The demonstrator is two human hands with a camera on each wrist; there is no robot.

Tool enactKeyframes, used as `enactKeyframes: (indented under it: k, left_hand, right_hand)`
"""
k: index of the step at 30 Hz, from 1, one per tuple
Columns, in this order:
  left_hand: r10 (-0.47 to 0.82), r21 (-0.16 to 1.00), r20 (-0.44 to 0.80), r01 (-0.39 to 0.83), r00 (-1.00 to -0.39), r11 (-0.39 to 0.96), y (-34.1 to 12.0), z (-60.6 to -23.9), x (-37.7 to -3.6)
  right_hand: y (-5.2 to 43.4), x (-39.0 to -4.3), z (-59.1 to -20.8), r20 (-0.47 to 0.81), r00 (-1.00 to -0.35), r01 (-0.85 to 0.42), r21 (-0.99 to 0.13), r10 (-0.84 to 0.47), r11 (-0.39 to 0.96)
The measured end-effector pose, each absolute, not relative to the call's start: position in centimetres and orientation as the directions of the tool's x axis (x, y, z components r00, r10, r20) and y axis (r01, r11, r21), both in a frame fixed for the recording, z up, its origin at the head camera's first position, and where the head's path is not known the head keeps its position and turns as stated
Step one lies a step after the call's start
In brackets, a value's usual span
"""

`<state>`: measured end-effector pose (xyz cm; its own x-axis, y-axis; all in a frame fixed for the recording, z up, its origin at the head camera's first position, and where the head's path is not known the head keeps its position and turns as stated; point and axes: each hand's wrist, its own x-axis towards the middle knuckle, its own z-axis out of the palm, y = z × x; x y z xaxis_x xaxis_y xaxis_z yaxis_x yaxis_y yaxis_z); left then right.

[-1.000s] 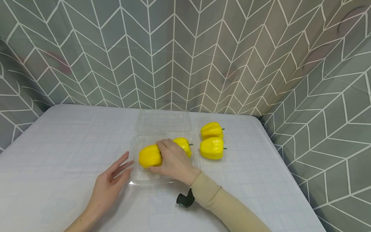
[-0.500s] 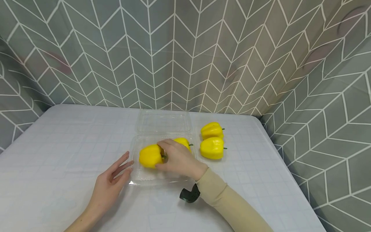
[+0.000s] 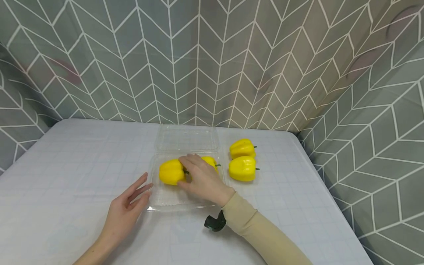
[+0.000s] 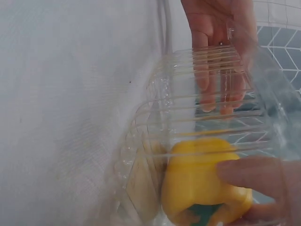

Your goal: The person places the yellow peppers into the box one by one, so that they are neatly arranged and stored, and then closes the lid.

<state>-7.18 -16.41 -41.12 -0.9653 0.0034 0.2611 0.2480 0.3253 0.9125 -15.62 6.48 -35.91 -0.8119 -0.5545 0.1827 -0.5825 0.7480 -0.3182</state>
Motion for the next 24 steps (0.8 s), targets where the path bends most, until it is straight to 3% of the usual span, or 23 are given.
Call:
enactKeyframes:
  k: [24]
  left_hand:
    - [0.003,0.913,0.261,0.247,-0.965,0.325,-16.4,-41.2,-7.1]
  right_hand:
    - [8.0,-16.1,-34.3,0.153,-0.790,-0.601,-0.387,-0.594,0.699]
